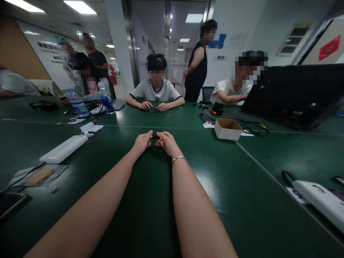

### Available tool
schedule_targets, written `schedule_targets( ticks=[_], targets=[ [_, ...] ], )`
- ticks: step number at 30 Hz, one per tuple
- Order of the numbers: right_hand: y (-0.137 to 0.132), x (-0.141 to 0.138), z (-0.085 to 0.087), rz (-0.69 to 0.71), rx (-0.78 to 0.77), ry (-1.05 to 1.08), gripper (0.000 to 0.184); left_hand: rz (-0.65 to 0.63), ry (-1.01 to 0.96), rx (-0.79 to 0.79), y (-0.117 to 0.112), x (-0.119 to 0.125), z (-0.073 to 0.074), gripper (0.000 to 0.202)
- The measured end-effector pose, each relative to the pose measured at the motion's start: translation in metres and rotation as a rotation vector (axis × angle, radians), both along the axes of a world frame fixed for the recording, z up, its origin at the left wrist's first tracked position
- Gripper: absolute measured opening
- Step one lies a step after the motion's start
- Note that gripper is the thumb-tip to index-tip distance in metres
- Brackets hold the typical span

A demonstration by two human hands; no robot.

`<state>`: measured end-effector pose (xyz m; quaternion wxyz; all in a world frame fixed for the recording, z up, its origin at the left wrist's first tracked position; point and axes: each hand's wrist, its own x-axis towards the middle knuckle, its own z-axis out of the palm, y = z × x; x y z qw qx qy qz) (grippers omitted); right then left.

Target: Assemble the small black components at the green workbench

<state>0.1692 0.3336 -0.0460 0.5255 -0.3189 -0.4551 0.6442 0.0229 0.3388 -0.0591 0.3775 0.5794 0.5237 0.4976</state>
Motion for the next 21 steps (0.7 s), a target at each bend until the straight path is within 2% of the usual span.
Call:
schedule_targets(
  ticks=[8,12,15,18,21],
  targets=[
    [0.001,-0.003,0.003,-0.118,-0.098,0.060,0.034,-0.040,-0.191,-0.005,-0.011,0.007,0.014,0.024],
    [0.001,-0.003,0.003,-0.101,-0.077,0.040,0.028,-0.058,-0.237,-0.024,-0.014,0.007,0.021,0.014],
    [0.000,-0.003,0.002,-0.088,-0.053,0.020,0.025,-0.026,-0.248,-0.010,-0.015,0.007,0.023,0.009],
    [0.001,-0.003,0.002,-0.089,-0.050,0.016,0.027,0.016,-0.273,-0.064,-0.013,0.008,0.022,0.015],
    [0.000,-0.002,0.002,-0.089,-0.048,0.017,0.029,-0.011,-0.231,-0.092,-0.011,0.007,0.020,0.017]
  ],
)
